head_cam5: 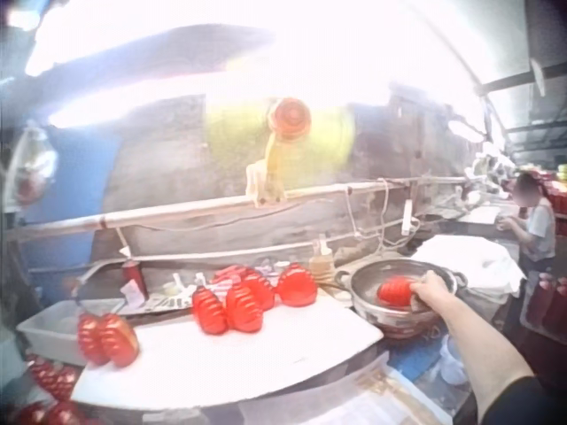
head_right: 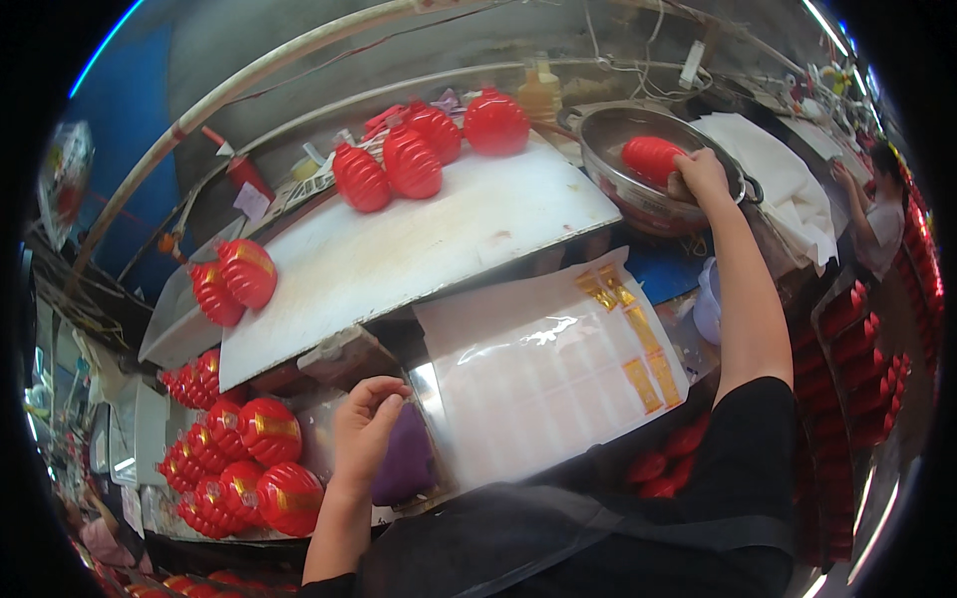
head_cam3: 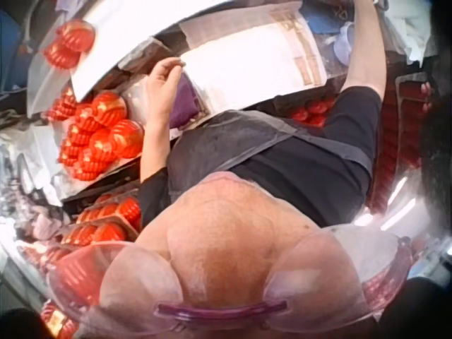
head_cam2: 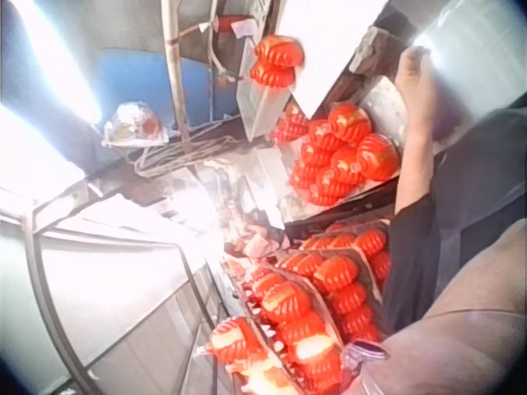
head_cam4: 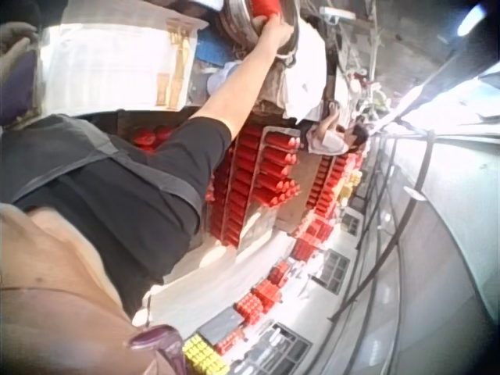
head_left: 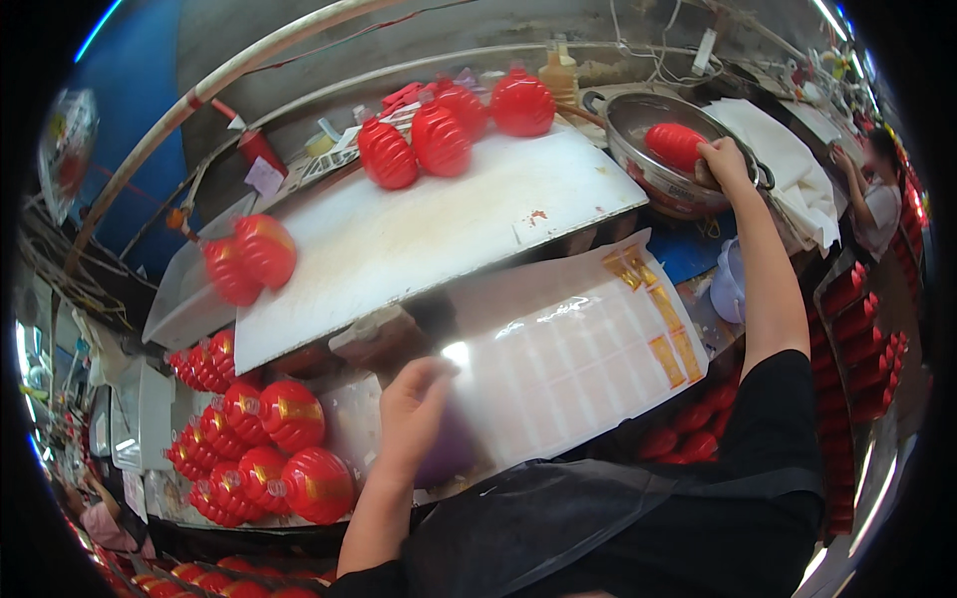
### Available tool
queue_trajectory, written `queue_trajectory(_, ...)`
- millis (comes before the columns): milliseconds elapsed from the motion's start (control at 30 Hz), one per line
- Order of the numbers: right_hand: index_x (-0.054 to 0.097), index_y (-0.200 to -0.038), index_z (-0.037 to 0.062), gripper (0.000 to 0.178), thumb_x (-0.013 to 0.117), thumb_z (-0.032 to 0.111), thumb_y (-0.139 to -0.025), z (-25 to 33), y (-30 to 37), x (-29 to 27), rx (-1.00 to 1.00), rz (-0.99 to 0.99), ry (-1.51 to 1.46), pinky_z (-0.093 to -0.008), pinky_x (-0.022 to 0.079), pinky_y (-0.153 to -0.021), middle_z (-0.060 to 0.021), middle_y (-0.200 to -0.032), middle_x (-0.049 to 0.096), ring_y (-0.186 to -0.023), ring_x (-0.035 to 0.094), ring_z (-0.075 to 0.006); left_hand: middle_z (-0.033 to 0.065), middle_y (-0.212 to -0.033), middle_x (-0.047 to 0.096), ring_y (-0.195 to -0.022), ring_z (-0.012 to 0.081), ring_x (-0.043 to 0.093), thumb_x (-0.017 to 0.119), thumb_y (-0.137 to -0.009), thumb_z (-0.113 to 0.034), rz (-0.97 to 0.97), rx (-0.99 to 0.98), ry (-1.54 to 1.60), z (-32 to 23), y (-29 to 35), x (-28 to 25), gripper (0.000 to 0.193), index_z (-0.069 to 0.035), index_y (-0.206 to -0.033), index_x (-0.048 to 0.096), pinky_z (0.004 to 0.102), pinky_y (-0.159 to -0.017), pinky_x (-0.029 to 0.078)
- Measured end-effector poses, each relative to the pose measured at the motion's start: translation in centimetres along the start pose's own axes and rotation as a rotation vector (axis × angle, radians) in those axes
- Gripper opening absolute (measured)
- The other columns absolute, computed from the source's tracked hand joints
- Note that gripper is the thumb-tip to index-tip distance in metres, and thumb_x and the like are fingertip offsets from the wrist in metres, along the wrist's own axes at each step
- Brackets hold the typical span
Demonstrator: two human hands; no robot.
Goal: The person repeatedly picks up red plastic bottles, applies a gold label to each bottle's body, smooths the label, and places the labeled bottle into a metal bowl. The process is repeated for multiple bottles throughout the clip.
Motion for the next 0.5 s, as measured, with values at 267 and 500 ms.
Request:
queue_trajectory(267,0.067,-0.092,0.0017,0.027,0.066,0.028,-0.094,2.7,0.9,-4.7,0.027,-0.042,-0.349,-0.0368,0.052,-0.072,-0.01,-0.077,0.067,-0.077,0.068,-0.0205,0.0084,-0.107,0.075,-0.101,0.0183,0.07,0.07,-0.091,-0.006,0.016,0.246,-0.351,-2.4,1.9,-1.0,0.017,-0.002,-0.108,0.072,0.0316,-0.092,0.053)
queue_trajectory(500,0.061,-0.101,0.0023,0.029,0.064,0.03,-0.098,21.4,14.5,-9.2,-0.389,0.206,-0.181,-0.0357,0.051,-0.075,-0.0113,-0.081,0.064,-0.078,0.062,-0.02,0.017,-0.126,0.068,-0.116,0.038,0.065,0.077,-0.079,-0.005,-0.059,0.721,-0.578,-8.9,4.0,1.5,0.034,-0.008,-0.112,0.075,0.0459,-0.099,0.053)
Point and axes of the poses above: each hand's wrist, its own y-axis away from the middle knuckle, its own x-axis out of the palm, z = x × y, the point moved 9 cm from there along -y, towards the middle knuckle
